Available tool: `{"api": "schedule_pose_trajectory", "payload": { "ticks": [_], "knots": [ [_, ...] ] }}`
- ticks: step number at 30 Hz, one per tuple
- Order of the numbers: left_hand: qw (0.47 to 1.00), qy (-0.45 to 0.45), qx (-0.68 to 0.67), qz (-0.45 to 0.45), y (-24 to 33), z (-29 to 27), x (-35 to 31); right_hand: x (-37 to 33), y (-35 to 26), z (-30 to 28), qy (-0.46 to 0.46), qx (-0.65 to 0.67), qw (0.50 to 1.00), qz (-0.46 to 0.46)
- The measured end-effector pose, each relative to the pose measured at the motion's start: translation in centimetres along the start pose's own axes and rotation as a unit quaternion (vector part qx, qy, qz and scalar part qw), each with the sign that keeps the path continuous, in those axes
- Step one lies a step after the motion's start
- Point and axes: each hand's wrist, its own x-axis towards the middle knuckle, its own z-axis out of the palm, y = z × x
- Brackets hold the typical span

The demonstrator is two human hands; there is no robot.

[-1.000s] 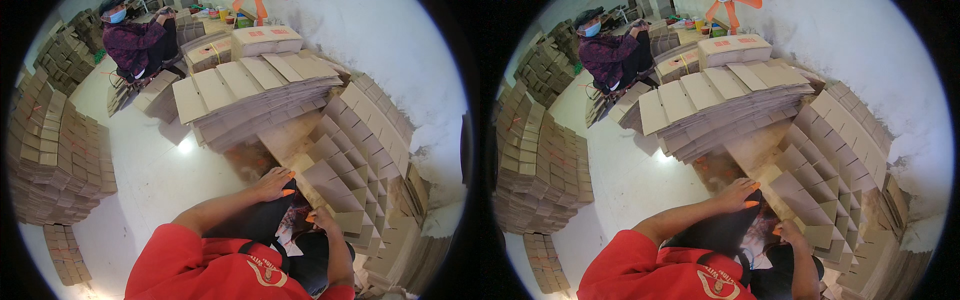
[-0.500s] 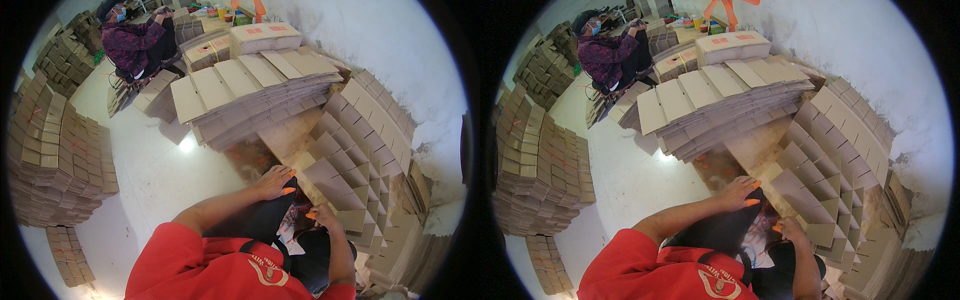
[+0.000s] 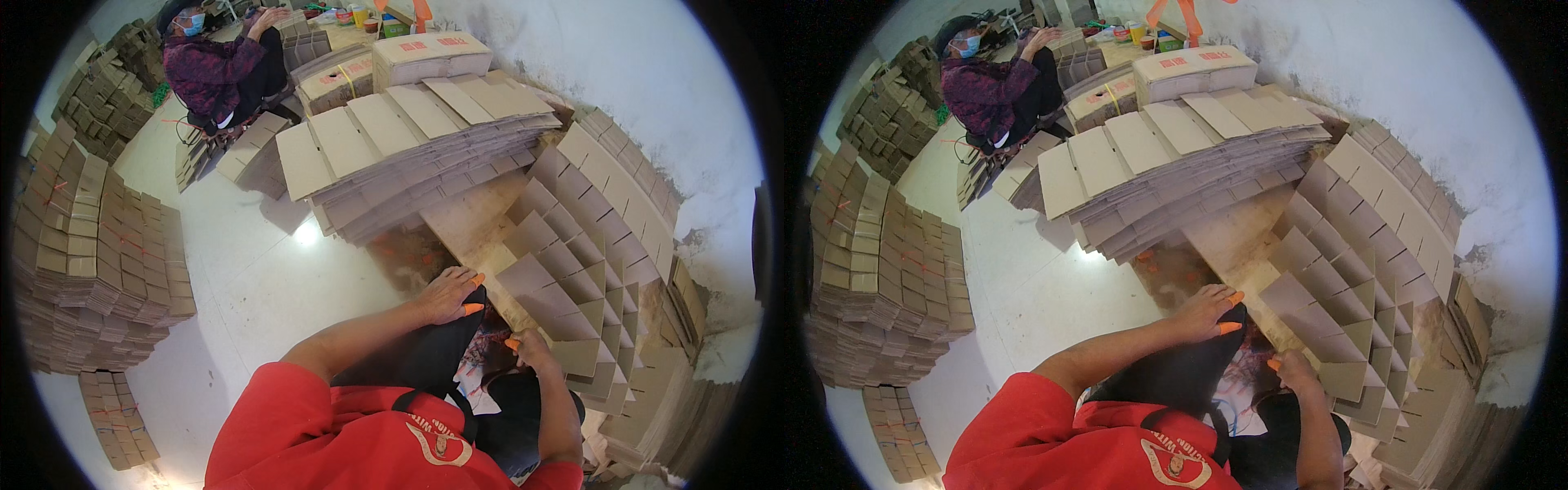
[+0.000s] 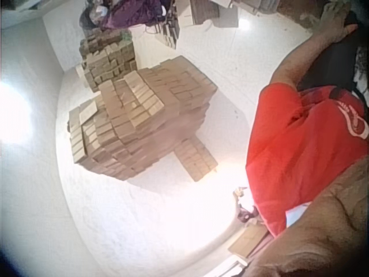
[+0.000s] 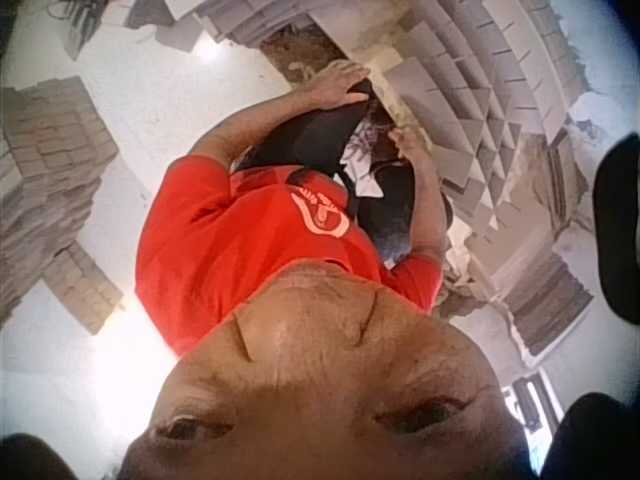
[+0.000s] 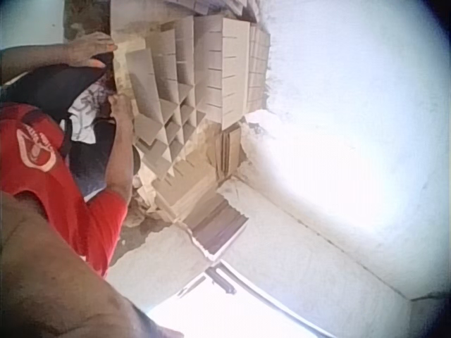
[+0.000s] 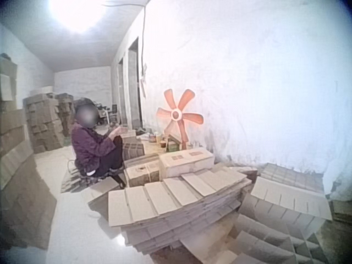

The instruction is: The person sits on the floor and folds flat cardboard sheets into box shapes by hand, then stacks the assembled boxes. The person repeats this process for multiple units.

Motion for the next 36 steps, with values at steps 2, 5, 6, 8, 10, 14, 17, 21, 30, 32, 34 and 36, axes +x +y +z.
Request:
{"api": "schedule_pose_trajectory", "payload": {
  "ticks": [2,5,6,8,10,14,17,21,30,32,34,36],
  "knots": [
    [1.0,0.007,-0.001,0.007,-0.2,0.2,0.0,0.1,0.1,0.0,-0.004,0.011,1.0,0.003],
    [1.0,0.017,0.002,0.016,-0.3,0.4,0.0,-0.1,0.2,-0.1,-0.011,0.01,1.0,-0.009],
    [1.0,0.02,0.003,0.019,-0.3,0.4,0.1,-0.1,0.2,-0.1,-0.013,0.012,1.0,-0.011],
    [1.0,0.022,0.004,0.016,-0.4,0.5,0.0,0.0,0.4,-0.1,-0.013,0.006,0.999,-0.029],
    [1.0,0.023,0.005,0.016,-0.5,0.6,0.0,0.2,0.7,0.1,-0.004,-0.004,0.998,-0.061],
    [1.0,0.019,0.001,0.015,-0.3,0.4,0.0,0.4,1.2,0.4,0.016,-0.016,0.997,-0.069],
    [1.0,0.021,-0.003,0.015,-0.3,0.3,0.0,0.4,1.3,0.4,0.022,-0.022,0.996,-0.078],
    [1.0,0.014,-0.003,0.007,-0.1,0.1,0.0,0.4,1.2,0.3,0.022,-0.046,0.995,-0.083],
    [0.999,0.03,0.003,0.021,-0.5,0.6,0.1,0.7,1.6,0.4,0.019,-0.073,0.991,-0.11],
    [0.999,0.029,0.006,0.021,-0.4,0.5,0.0,0.4,1.1,0.2,0.018,-0.075,0.992,-0.102],
    [0.999,0.029,0.007,0.022,-0.4,0.5,0.0,0.0,0.6,-0.1,0.019,-0.08,0.991,-0.103],
    [0.999,0.031,0.005,0.025,-0.5,0.5,0.0,0.0,0.8,0.0,0.02,-0.079,0.991,-0.108]
  ]
}}
